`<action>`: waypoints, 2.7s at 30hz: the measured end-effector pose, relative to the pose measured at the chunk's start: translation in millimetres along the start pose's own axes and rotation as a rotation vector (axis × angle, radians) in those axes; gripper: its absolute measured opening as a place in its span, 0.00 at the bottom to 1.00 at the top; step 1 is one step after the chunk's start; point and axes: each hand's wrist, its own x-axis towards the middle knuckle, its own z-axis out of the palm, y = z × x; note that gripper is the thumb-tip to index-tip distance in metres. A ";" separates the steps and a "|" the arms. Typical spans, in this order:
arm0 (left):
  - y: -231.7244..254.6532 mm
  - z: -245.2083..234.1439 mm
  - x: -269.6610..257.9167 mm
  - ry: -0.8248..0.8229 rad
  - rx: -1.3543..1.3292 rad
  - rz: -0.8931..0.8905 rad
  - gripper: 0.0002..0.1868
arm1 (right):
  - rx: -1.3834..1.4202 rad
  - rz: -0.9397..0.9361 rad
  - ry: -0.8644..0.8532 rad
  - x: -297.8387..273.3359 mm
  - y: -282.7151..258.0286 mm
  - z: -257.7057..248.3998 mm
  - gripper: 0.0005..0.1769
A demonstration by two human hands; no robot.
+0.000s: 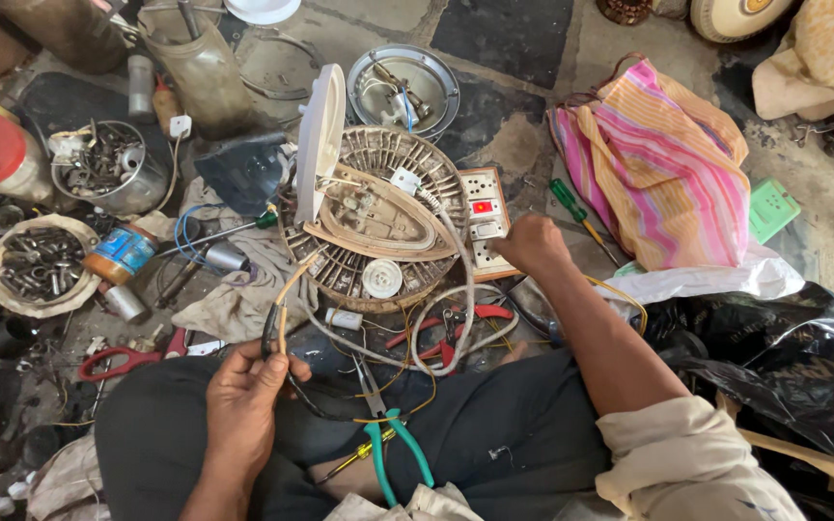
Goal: The person disassembles an electric iron by using a screwdriver to remove screws, separates the iron's top and bottom plates, and manipulates the internal wires and components using pliers and a screwdriver.
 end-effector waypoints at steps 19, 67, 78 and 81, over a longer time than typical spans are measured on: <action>66.3 153.6 4.6 0.072 -0.053 0.285 0.07 | 1.287 -0.349 0.130 -221.2 -127.1 2.8 0.17; 92.2 208.4 133.1 -0.024 1.768 0.766 0.23 | 0.673 -0.418 0.647 -33.2 -103.8 -70.5 0.10; 121.4 169.1 57.4 0.099 1.558 0.920 0.22 | 0.881 -0.386 0.618 -35.0 -100.1 -73.4 0.10; 120.1 141.6 24.2 0.104 1.598 0.880 0.23 | 0.848 -0.405 0.531 -35.0 -96.1 -74.3 0.11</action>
